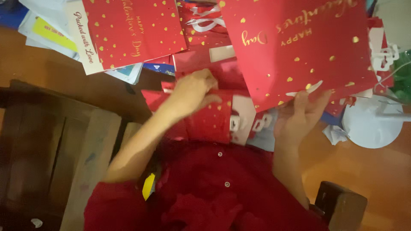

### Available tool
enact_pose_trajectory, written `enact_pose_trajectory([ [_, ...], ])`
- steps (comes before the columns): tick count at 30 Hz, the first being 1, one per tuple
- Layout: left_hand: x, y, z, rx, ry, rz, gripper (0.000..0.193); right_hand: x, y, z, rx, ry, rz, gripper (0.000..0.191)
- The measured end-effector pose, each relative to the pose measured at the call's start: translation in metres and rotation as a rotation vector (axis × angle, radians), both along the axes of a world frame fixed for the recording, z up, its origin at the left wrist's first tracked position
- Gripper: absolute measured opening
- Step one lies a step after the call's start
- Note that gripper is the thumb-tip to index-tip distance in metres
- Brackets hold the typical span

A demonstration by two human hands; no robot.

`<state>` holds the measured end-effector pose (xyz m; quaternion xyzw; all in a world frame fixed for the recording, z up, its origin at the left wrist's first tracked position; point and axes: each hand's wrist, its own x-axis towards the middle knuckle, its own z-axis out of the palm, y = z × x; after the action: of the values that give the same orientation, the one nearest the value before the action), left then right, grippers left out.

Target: The person ties white and red ribbons onto Valentine's Day gift bags and envelopes. They thread the ribbons through slots, pull them taut, and form bows, then place the finished items into a stack.

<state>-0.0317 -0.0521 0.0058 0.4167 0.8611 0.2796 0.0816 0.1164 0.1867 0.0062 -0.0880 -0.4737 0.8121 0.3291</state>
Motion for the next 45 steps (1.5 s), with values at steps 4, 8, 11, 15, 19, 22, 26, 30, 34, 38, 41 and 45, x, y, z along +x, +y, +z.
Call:
enact_pose_trajectory([
  [4,-0.059,0.030,0.020,-0.024,0.019,-0.127,0.023,-0.007,0.001,0.002,-0.147,-0.005,-0.044,0.062],
  [8,-0.129,0.069,0.036,0.207,-0.469,-0.130,0.019,-0.019,-0.006,-0.012,-0.168,-0.014,0.081,0.059],
  [11,-0.141,0.073,0.026,0.634,-0.932,0.027,0.017,-0.039,-0.015,-0.027,-0.136,-0.145,0.080,0.057],
  [15,-0.147,0.038,0.014,1.041,-1.140,0.217,0.015,-0.051,-0.022,-0.028,-0.027,-0.245,0.245,0.036],
  [19,-0.155,-0.016,0.022,1.343,-0.789,0.552,0.012,-0.058,-0.025,-0.015,0.070,-0.403,0.255,0.055],
  [22,-0.140,-0.025,0.025,1.060,-0.141,0.524,0.008,-0.066,-0.023,-0.014,0.282,-0.489,0.239,0.059],
  [26,-0.081,0.015,0.015,0.464,0.049,0.148,0.014,-0.069,-0.018,-0.028,0.384,-0.553,0.274,0.058],
  [30,-0.039,0.055,0.003,0.486,-0.034,0.037,0.021,-0.071,-0.015,-0.043,0.636,-0.407,0.187,0.047],
  [34,-0.022,0.062,-0.011,0.510,-0.305,0.216,0.027,-0.063,-0.023,-0.041,0.612,-0.514,0.228,0.042],
  [38,-0.022,0.056,-0.028,0.616,-0.575,0.258,0.022,-0.071,-0.031,-0.031,1.004,-0.477,0.150,0.039],
  [41,-0.018,0.045,-0.036,0.623,-0.573,0.259,0.018,-0.081,-0.031,-0.021,0.964,-0.394,0.107,0.040],
  [45,-0.001,0.023,-0.034,0.566,-0.607,0.184,0.015,-0.086,-0.040,-0.015,1.074,-0.320,0.164,0.058],
])
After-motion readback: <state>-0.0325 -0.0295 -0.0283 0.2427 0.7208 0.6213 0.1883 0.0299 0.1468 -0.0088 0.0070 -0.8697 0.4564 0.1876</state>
